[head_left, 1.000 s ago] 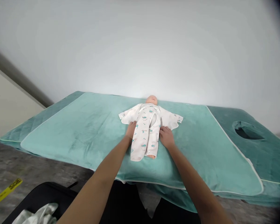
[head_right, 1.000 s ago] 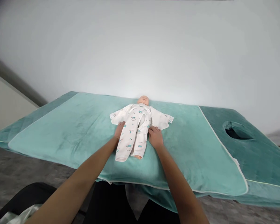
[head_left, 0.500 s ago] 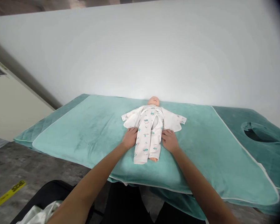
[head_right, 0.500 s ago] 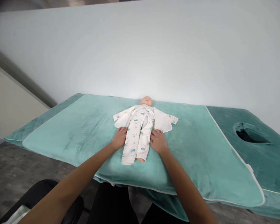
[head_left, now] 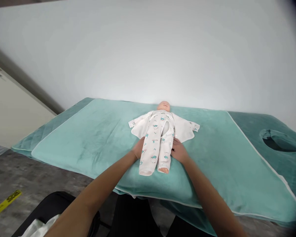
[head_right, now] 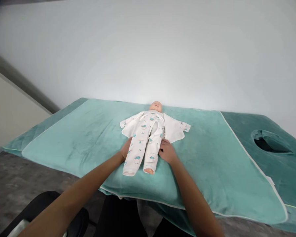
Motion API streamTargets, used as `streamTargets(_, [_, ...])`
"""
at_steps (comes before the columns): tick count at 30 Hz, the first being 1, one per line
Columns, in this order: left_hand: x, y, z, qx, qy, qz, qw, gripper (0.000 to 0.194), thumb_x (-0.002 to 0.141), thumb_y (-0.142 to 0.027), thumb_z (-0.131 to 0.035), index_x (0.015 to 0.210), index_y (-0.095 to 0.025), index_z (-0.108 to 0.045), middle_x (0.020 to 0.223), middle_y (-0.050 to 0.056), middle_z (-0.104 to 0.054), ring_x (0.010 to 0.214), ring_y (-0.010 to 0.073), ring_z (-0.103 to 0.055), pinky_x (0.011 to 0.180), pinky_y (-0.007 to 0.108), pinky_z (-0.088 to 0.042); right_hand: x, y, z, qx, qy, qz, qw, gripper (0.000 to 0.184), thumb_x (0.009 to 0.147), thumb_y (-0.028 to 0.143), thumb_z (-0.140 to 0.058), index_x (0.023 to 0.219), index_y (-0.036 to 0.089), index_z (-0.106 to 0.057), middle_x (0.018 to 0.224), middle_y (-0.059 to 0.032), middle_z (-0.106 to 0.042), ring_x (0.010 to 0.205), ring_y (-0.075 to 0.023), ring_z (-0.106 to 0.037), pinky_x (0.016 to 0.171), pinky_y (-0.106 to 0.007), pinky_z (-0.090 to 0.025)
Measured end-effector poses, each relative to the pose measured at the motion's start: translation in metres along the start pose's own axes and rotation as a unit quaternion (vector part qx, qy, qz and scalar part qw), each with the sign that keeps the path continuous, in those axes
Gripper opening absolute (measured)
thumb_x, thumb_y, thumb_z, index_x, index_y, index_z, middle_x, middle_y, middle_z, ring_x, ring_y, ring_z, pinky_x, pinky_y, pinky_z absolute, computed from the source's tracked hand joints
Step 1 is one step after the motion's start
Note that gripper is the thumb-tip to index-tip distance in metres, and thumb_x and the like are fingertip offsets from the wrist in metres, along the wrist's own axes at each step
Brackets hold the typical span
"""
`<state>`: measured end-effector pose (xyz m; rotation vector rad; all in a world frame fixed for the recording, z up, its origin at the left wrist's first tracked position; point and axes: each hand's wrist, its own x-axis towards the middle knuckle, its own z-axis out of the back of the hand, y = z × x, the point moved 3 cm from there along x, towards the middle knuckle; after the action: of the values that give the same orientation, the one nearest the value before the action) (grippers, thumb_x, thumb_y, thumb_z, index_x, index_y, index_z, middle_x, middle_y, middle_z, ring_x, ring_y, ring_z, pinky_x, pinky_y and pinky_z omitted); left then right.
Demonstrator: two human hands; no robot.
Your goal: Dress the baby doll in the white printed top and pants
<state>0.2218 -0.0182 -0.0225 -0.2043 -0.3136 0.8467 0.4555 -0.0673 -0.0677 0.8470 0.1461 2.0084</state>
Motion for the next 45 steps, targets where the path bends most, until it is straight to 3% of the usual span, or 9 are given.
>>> streamTargets(4, [0.000,0.031,0.012,0.027,-0.101,0.122,0.987,0.032,0.088,-0.019,-0.047,0.114,-0.021,-0.066,0.123,0.014,-0.066,0.118,0.0339,-0.058,0.102,0.053,-0.047,-0.016,-0.029,0.020,-0.021,-0.105,-0.128,0.986,0.030,0.089,0.021,-0.048,0.102,0.027,-0.074,0.099,-0.0062,-0.074,0.102,-0.0258,-0.064,0.096,-0.047,-0.049])
streamTargets(9, [0.008,0.079,0.006,0.025,-0.251,0.354,0.900,0.038,0.095,-0.031,-0.044,0.129,-0.017,-0.055,0.137,0.017,-0.056,0.129,0.0336,-0.050,0.107,0.051,-0.041,-0.029,-0.071,0.059,-0.117,-0.222,-0.300,0.920,0.048,0.089,0.042,-0.055,0.129,0.016,-0.062,0.125,-0.0179,-0.064,0.119,-0.0318,-0.055,0.102,-0.051,-0.042])
streamTargets(18, [0.015,0.080,-0.006,0.078,-0.231,0.359,0.901,0.044,0.095,-0.037,-0.044,0.132,-0.015,-0.053,0.131,0.018,-0.059,0.123,0.0346,-0.053,0.102,0.051,-0.039,-0.004,-0.101,0.077,-0.018,-0.079,-0.505,0.859,0.054,0.067,0.041,-0.077,0.114,0.016,-0.068,0.104,-0.0139,-0.071,0.096,-0.0313,-0.064,0.086,-0.042,-0.046])
streamTargets(22, [0.015,0.077,-0.003,0.089,-0.239,0.350,0.901,0.039,0.095,-0.034,-0.043,0.128,-0.015,-0.055,0.127,0.017,-0.061,0.118,0.0342,-0.054,0.099,0.049,-0.039,0.029,-0.085,0.097,0.165,-0.078,-0.460,0.869,0.037,0.063,0.037,-0.076,0.094,0.017,-0.071,0.096,-0.0086,-0.073,0.093,-0.0277,-0.065,0.080,-0.037,-0.050])
streamTargets(27, [0.017,0.075,-0.003,0.105,-0.237,0.361,0.896,0.035,0.094,-0.030,-0.043,0.124,-0.016,-0.057,0.126,0.015,-0.062,0.117,0.0320,-0.054,0.099,0.047,-0.038,0.088,-0.013,0.117,0.400,-0.182,-0.352,0.827,0.027,0.066,0.039,-0.074,0.085,0.023,-0.065,0.089,-0.0024,-0.072,0.089,-0.0235,-0.066,0.076,-0.033,-0.053])
streamTargets(32, [0.017,0.073,-0.002,0.112,-0.234,0.364,0.894,0.033,0.095,-0.029,-0.042,0.121,-0.017,-0.058,0.125,0.015,-0.062,0.116,0.0314,-0.054,0.098,0.046,-0.039,0.119,0.059,0.083,0.265,0.033,-0.199,0.943,0.011,0.075,0.031,-0.066,0.074,0.024,-0.058,0.118,-0.0026,-0.072,0.121,-0.0308,-0.060,0.099,-0.048,-0.050])
streamTargets(34, [0.017,0.072,-0.001,0.111,-0.230,0.365,0.895,0.033,0.095,-0.029,-0.042,0.120,-0.017,-0.059,0.125,0.015,-0.062,0.116,0.0315,-0.054,0.098,0.046,-0.038,0.111,0.073,0.062,0.159,0.120,-0.108,0.974,0.003,0.079,0.021,-0.060,0.077,0.024,-0.059,0.135,-0.0047,-0.064,0.136,-0.0314,-0.049,0.111,-0.054,-0.040])
streamTargets(37, [0.017,0.071,0.000,0.107,-0.229,0.364,0.896,0.032,0.095,-0.028,-0.042,0.120,-0.017,-0.059,0.125,0.015,-0.062,0.116,0.0317,-0.053,0.098,0.047,-0.038,0.079,0.080,0.043,0.065,0.139,-0.041,0.987,0.014,0.084,0.016,-0.054,0.093,0.023,-0.062,0.146,-0.0073,-0.056,0.142,-0.0282,-0.044,0.116,-0.054,-0.036])
streamTargets(45, [0.019,0.071,0.002,0.107,-0.219,0.369,0.897,0.030,0.094,-0.028,-0.045,0.117,-0.017,-0.060,0.127,0.014,-0.061,0.116,0.0325,-0.053,0.098,0.047,-0.038,-0.056,0.128,0.028,0.059,-0.021,-0.189,0.980,0.040,0.086,0.038,-0.071,0.121,0.026,-0.056,0.123,-0.0104,-0.063,0.110,-0.0269,-0.064,0.089,-0.042,-0.057])
